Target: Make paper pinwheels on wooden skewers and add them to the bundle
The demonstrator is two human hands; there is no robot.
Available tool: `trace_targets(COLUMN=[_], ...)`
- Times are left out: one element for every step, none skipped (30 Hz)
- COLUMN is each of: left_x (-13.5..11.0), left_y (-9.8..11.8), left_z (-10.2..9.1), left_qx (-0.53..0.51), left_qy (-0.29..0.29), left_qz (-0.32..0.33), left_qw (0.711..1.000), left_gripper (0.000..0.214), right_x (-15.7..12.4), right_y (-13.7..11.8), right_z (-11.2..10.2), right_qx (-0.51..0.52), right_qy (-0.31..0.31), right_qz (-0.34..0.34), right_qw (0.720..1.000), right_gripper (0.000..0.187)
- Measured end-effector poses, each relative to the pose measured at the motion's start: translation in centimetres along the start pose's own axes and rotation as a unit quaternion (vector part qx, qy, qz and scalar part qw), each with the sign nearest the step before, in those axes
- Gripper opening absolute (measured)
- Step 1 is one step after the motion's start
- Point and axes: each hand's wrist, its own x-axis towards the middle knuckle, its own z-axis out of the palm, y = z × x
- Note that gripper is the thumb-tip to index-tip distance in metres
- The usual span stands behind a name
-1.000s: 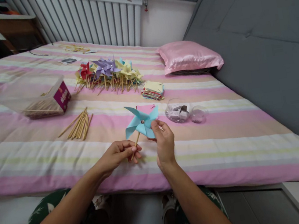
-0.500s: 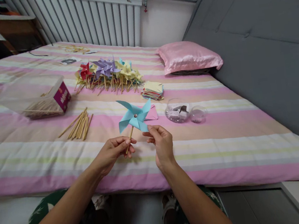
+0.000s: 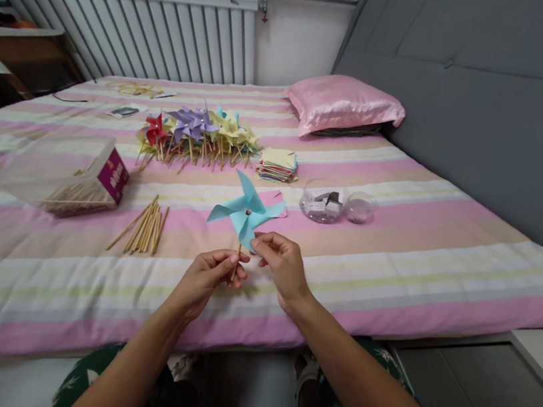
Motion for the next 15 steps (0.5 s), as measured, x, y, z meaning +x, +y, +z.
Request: trace_targets(left_x=[-0.01,-0.02,-0.04,-0.05,-0.07,-0.08,-0.09,-0.10,-0.11,-0.12,-0.12,-0.13,-0.13,-0.13,-0.13], left_y=[-0.03,-0.06,-0.09,-0.10,-0.11,-0.10,-0.08,-0.05,-0.02,0.01,0.03,0.05,0.06,0.07,0.09], left_z=[0.03,0.07,0.12,0.17,0.22,0.28,0.33,0.37,0.39,0.38,0.35,0.29,0.21,0.12,0.03], left_qx=[-0.001,-0.001,-0.001,0.000,0.001,0.002,0.002,0.001,0.000,-0.001,-0.003,-0.005,-0.007,-0.009,-0.012], left_qy=[-0.002,-0.004,-0.005,-0.006,-0.006,-0.007,-0.007,-0.008,-0.008,-0.008,-0.007,-0.006,-0.003,-0.001,0.002], left_qz=[-0.001,-0.002,-0.003,-0.003,-0.004,-0.004,-0.004,-0.004,-0.005,-0.006,-0.007,-0.007,-0.006,-0.005,-0.005], left_qw=[1.000,1.000,1.000,1.000,1.000,1.000,1.000,1.000,1.000,1.000,1.000,1.000,1.000,1.000,1.000], left_gripper=[0.029,0.029,0.029,0.029,0.029,0.029,0.029,0.029,0.029,0.029,0.029,0.029,0.029,0.029,0.029], right_x=[-0.04,-0.08,-0.11,-0.16,-0.21,-0.27,-0.33,-0.40,-0.46,-0.49,-0.50,-0.47,-0.40,-0.30,-0.16], right_y=[0.05,0.10,0.13,0.13,0.11,0.07,0.03,-0.02,-0.06,-0.07,-0.07,-0.06,-0.05,-0.04,-0.07], right_z=[0.05,0.09,0.15,0.21,0.29,0.37,0.44,0.51,0.57,0.59,0.58,0.53,0.43,0.29,0.11], right_qx=[-0.014,-0.027,-0.038,-0.046,-0.052,-0.055,-0.056,-0.056,-0.056,-0.057,-0.058,-0.059,-0.058,-0.056,-0.051], right_qy=[-0.009,-0.017,-0.022,-0.026,-0.029,-0.031,-0.034,-0.037,-0.042,-0.045,-0.045,-0.042,-0.033,-0.017,0.004], right_qz=[-0.008,-0.017,-0.026,-0.034,-0.042,-0.048,-0.052,-0.053,-0.054,-0.053,-0.052,-0.053,-0.058,-0.068,-0.082], right_qw=[1.000,0.999,0.999,0.998,0.997,0.997,0.997,0.996,0.996,0.996,0.996,0.996,0.996,0.996,0.995], right_gripper=[0.015,0.015,0.016,0.016,0.017,0.017,0.017,0.017,0.018,0.018,0.019,0.021,0.023,0.027,0.032])
